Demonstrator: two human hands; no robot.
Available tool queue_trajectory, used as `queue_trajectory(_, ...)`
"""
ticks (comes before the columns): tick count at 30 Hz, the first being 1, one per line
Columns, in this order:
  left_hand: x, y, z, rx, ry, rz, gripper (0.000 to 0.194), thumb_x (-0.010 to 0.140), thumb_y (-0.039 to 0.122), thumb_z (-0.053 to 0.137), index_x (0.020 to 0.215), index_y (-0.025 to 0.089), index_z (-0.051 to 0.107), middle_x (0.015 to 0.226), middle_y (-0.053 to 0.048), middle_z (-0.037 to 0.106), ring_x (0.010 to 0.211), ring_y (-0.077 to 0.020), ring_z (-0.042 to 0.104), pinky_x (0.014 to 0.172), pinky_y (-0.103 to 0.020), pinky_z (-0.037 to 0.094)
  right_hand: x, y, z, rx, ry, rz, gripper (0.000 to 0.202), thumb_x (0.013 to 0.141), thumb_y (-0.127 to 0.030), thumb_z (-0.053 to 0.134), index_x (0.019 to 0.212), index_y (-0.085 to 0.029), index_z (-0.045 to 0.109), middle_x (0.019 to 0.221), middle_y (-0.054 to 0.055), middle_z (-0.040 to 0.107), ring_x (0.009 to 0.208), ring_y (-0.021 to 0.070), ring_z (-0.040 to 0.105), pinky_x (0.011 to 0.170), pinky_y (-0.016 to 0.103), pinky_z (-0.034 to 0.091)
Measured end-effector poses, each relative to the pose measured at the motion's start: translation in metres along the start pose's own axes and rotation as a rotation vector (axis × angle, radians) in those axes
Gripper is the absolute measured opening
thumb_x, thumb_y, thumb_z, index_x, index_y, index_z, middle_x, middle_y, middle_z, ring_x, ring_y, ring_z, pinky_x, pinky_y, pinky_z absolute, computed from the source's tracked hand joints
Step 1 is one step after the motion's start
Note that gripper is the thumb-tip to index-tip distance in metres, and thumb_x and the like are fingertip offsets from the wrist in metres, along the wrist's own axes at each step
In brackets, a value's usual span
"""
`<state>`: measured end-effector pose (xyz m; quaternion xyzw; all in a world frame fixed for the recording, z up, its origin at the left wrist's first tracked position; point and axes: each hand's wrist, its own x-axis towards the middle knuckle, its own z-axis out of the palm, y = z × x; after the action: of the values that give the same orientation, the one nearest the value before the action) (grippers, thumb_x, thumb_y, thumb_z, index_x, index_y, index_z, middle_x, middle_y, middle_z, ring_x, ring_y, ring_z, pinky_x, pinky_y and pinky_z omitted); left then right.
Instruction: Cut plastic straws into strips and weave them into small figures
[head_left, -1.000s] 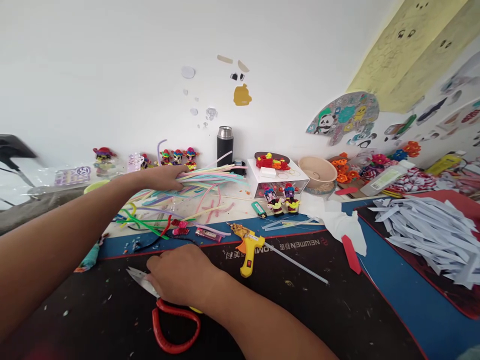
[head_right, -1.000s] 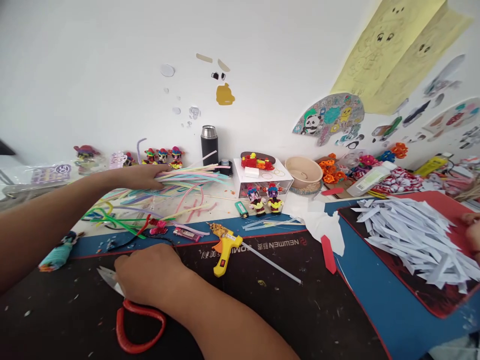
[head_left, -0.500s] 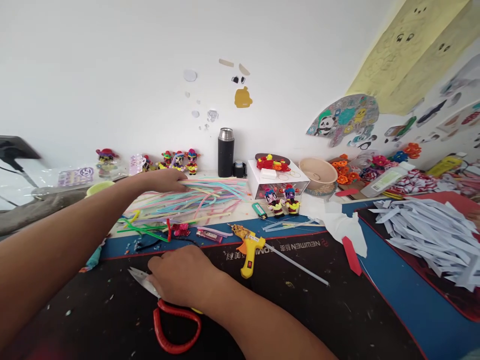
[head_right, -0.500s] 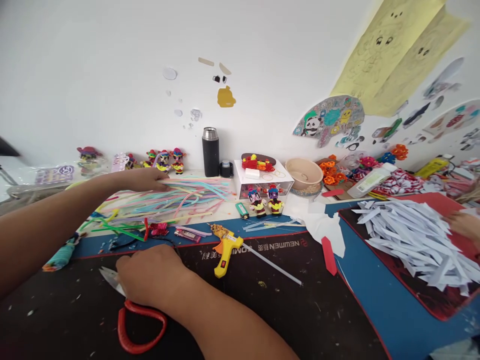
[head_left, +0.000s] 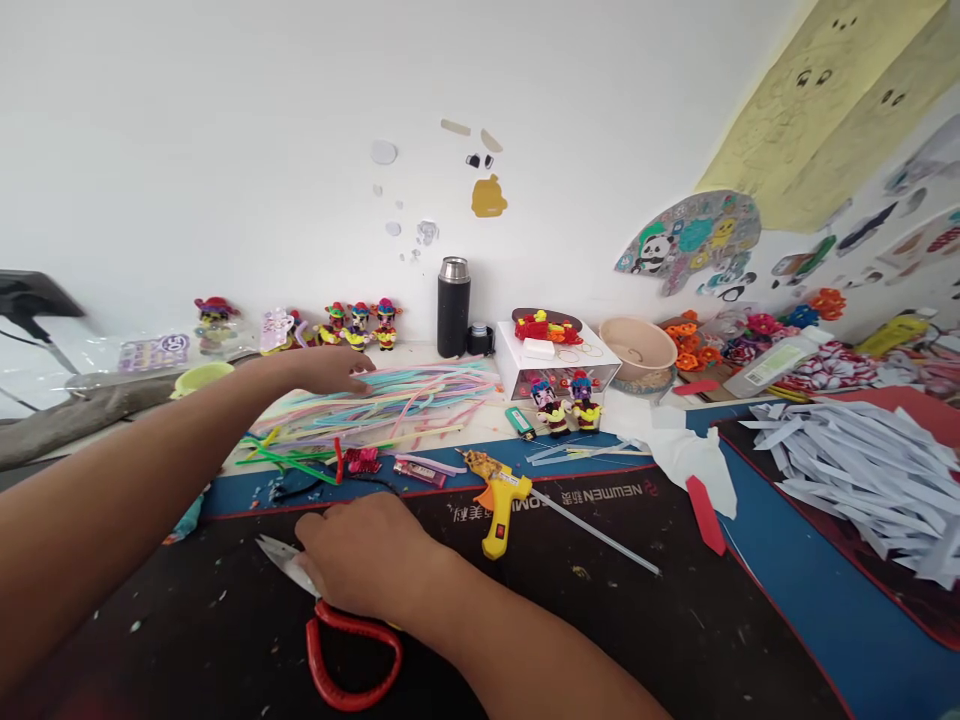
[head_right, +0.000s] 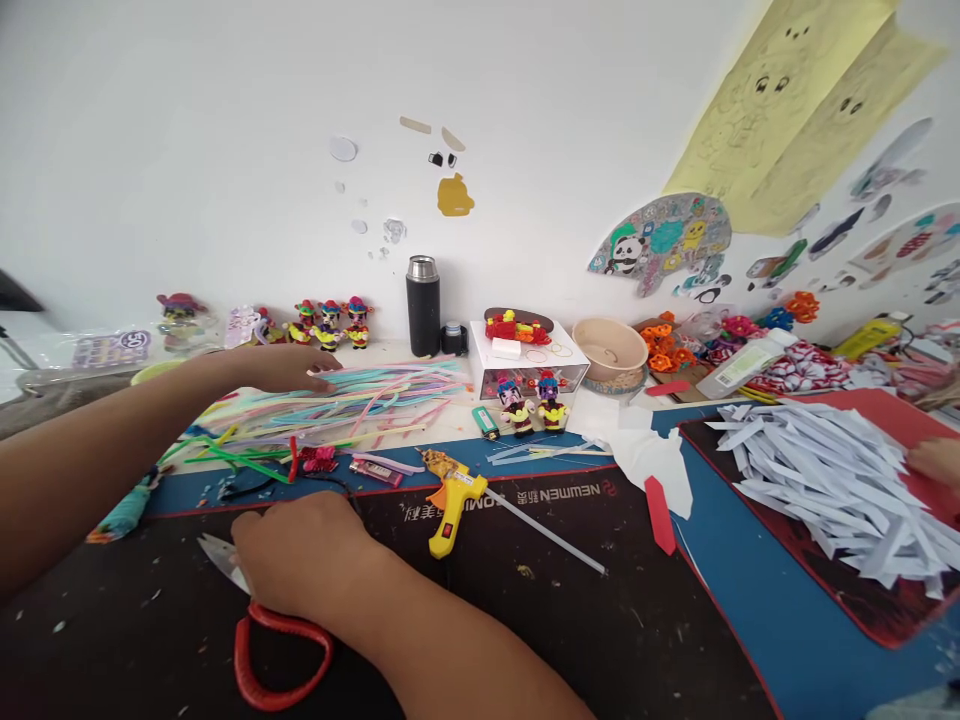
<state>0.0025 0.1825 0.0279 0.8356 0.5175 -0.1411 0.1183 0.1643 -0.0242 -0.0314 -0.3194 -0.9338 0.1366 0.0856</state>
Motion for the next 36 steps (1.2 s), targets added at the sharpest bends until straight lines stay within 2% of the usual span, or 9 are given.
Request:
queue_trajectory(4,-0.006,0.016,0.013,0.058,0.089,0.024,0.084,0.081,0.068,0.053,0.148,0.018,0.059,0.149,-0.019,0.062,0.134,-0.0392,0.058,0.106,-0.042,0.045,-0.001,0.000,0.002,-0.011,0.024,-0.001,0.024,0.103,-0.034,0.057,0.113,-0.014,0.066,0.098,0.010,0.079,0.086,0.0271,0.077,0.073,0.040,0.061)
queue_trajectory(7,-0.007,0.034,0.027,0.030,0.062,0.102,0.092,0.078,0.072,0.060,0.152,0.019,0.053,0.152,-0.019,0.059,0.134,-0.0390,0.057,0.106,-0.043,0.046,-0.002,-0.001,0.001,-0.019,0.035,-0.002,0.024,0.102,-0.034,0.058,0.113,-0.014,0.067,0.097,0.010,0.079,0.086,0.0268,0.077,0.074,0.039,0.061)
queue_trajectory(12,0.003,0.042,0.046,0.132,0.147,0.100,0.057,0.086,0.048,0.055,0.133,0.017,0.063,0.130,-0.021,0.068,0.116,-0.0378,0.066,0.093,-0.043,0.051,-0.002,-0.002,0.000,-0.017,0.038,0.004,0.024,0.103,-0.036,0.057,0.112,-0.015,0.066,0.097,0.010,0.079,0.085,0.0262,0.077,0.074,0.038,0.061)
queue_trajectory(16,0.001,0.033,0.035,0.096,0.154,0.089,0.047,0.087,0.042,0.050,0.125,0.019,0.065,0.122,-0.017,0.073,0.107,-0.0356,0.070,0.085,-0.040,0.052,0.000,-0.002,0.003,-0.022,0.030,0.000,0.023,0.103,-0.035,0.057,0.111,-0.015,0.066,0.096,0.009,0.079,0.083,0.0257,0.077,0.073,0.038,0.061)
queue_trajectory(22,-0.011,0.021,0.008,-0.046,0.189,0.044,0.071,0.087,0.062,0.047,0.144,0.019,0.053,0.134,-0.016,0.071,0.113,-0.0356,0.070,0.087,-0.037,0.052,-0.002,-0.002,0.003,-0.023,0.043,-0.001,0.023,0.103,-0.035,0.058,0.111,-0.015,0.065,0.096,0.009,0.079,0.083,0.0270,0.077,0.070,0.039,0.061)
queue_trajectory(27,-0.009,0.016,0.012,-0.031,0.163,0.028,0.069,0.086,0.066,0.046,0.136,0.023,0.066,0.140,-0.012,0.070,0.123,-0.0336,0.067,0.095,-0.035,0.051,-0.002,-0.002,0.001,-0.018,0.028,0.002,0.023,0.103,-0.034,0.058,0.112,-0.015,0.066,0.098,0.009,0.079,0.085,0.0270,0.077,0.071,0.039,0.061)
queue_trajectory(29,-0.008,0.014,0.015,-0.037,0.200,0.025,0.068,0.087,0.063,0.045,0.138,0.023,0.065,0.141,-0.011,0.069,0.123,-0.0315,0.066,0.097,-0.034,0.051,-0.002,-0.002,0.001,-0.016,0.023,0.003,0.022,0.103,-0.034,0.058,0.112,-0.015,0.066,0.097,0.009,0.079,0.085,0.0265,0.077,0.071,0.038,0.061)
queue_trajectory(33,-0.012,0.014,0.015,-0.022,0.348,0.011,0.054,0.092,0.057,0.043,0.121,0.022,0.072,0.125,-0.011,0.075,0.111,-0.0305,0.069,0.090,-0.034,0.051,-0.001,-0.002,0.003,-0.015,0.030,-0.002,0.024,0.104,-0.035,0.057,0.111,-0.015,0.066,0.097,0.009,0.079,0.084,0.0268,0.077,0.071,0.038,0.061)
queue_trajectory(36,-0.014,0.019,0.019,0.001,0.322,0.038,0.051,0.092,0.060,0.046,0.115,0.021,0.071,0.117,-0.012,0.075,0.103,-0.0312,0.070,0.083,-0.036,0.051,-0.001,-0.001,0.005,-0.024,0.042,-0.008,0.025,0.103,-0.036,0.057,0.112,-0.014,0.066,0.098,0.010,0.079,0.084,0.0269,0.077,0.070,0.038,0.061)
